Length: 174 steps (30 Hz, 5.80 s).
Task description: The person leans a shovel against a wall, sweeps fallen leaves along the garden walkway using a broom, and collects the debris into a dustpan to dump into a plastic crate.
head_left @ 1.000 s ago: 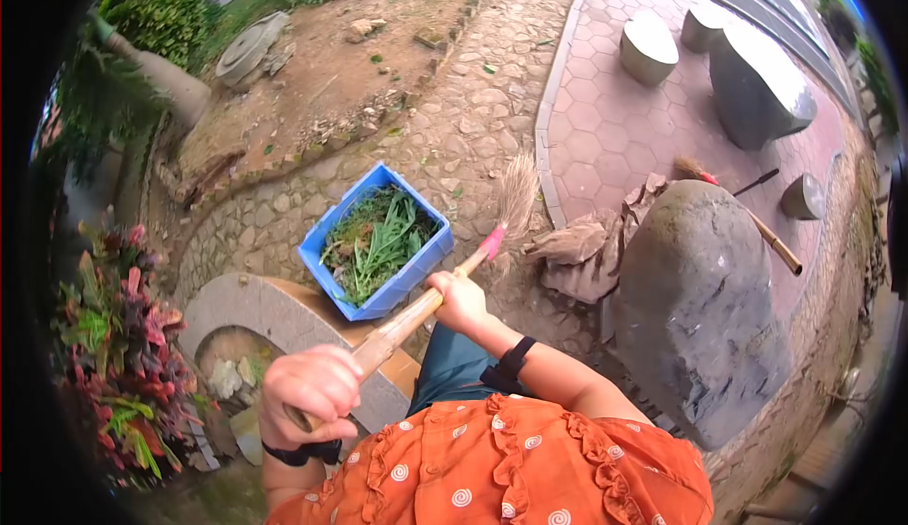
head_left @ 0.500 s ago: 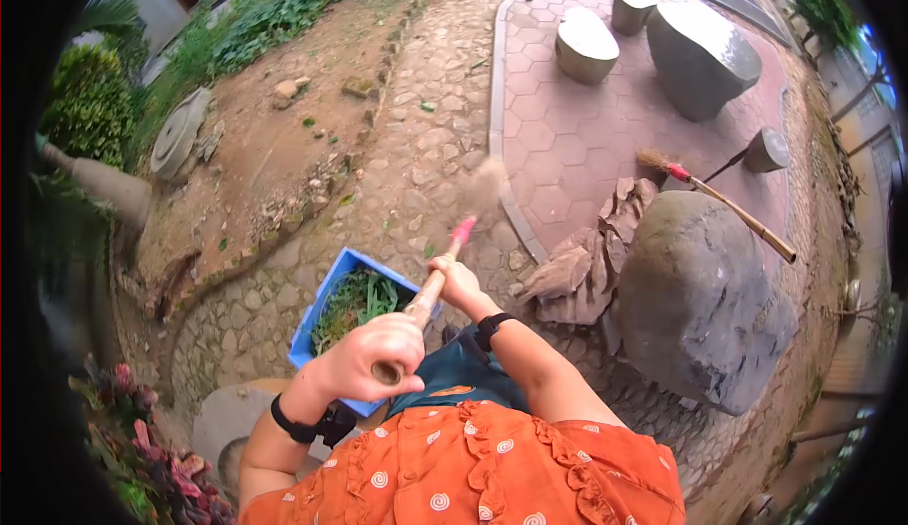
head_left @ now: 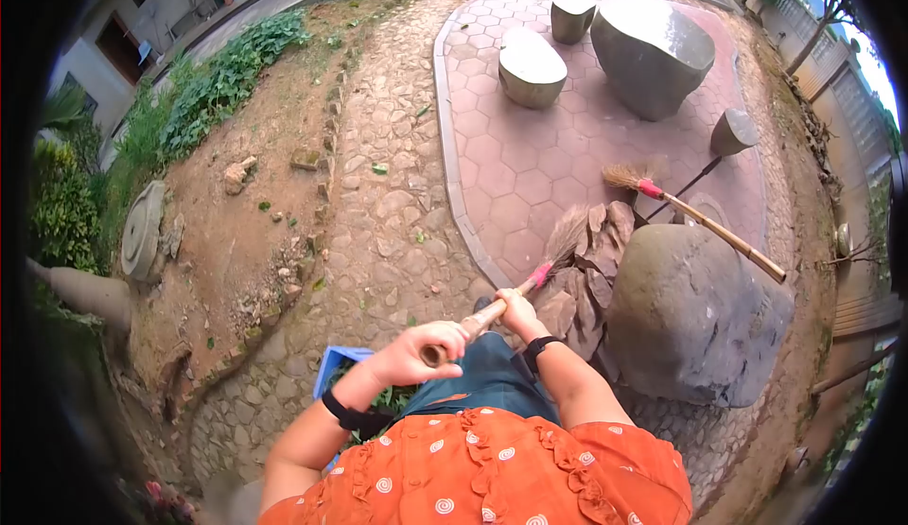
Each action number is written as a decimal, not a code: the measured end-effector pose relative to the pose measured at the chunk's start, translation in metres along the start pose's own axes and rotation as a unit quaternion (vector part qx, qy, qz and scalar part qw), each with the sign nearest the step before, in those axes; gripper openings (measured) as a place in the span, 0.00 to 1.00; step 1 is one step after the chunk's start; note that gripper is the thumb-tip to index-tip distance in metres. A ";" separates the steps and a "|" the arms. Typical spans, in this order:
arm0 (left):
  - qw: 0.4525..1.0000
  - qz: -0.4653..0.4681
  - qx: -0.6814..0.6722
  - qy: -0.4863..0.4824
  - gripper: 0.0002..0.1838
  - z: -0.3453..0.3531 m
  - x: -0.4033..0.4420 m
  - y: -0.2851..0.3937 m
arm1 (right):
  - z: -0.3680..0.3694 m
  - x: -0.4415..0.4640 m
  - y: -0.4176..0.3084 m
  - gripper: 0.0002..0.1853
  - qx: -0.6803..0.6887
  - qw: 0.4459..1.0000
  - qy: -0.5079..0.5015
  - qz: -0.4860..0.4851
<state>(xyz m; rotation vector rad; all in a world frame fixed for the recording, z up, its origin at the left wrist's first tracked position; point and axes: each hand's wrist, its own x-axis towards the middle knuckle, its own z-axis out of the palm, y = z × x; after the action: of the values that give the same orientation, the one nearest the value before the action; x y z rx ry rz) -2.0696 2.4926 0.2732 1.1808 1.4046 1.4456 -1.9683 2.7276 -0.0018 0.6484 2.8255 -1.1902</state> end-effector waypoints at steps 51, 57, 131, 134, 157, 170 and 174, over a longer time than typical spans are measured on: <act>0.973 0.061 0.218 0.044 0.14 -0.586 0.685 0.049 | -0.233 0.903 -0.170 0.14 0.169 0.928 -0.143 -0.300; 0.986 -0.029 0.080 0.141 0.14 -0.704 0.784 -0.021 | -0.269 1.039 -0.082 0.13 0.035 0.982 -0.132 -0.128; 0.815 0.055 -0.143 -0.559 0.19 -1.206 2.134 -0.166 | -0.788 2.030 0.150 0.14 0.166 0.818 0.405 0.374; 0.770 0.049 -0.224 -0.596 0.21 -1.191 2.115 -0.123 | -0.790 2.004 0.106 0.14 0.110 0.787 0.479 0.374; 0.398 -0.050 -0.143 -0.905 0.17 -1.131 1.971 -0.250 | -0.559 1.967 -0.024 0.13 0.267 0.415 0.554 0.670; 0.329 0.104 -0.224 -0.911 0.20 -1.172 1.937 -0.166 | -0.579 1.955 -0.081 0.08 0.208 0.404 0.624 0.635; 0.308 0.014 -0.196 -0.931 0.19 -1.187 1.871 -0.178 | -0.515 1.924 -0.068 0.11 0.219 0.481 0.592 0.608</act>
<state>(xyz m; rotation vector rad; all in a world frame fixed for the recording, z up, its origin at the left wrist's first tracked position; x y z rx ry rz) -3.7119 3.9896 0.3286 1.3364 -0.6915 -0.3166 -3.6764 3.7504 0.0951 3.5833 0.9324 -1.0484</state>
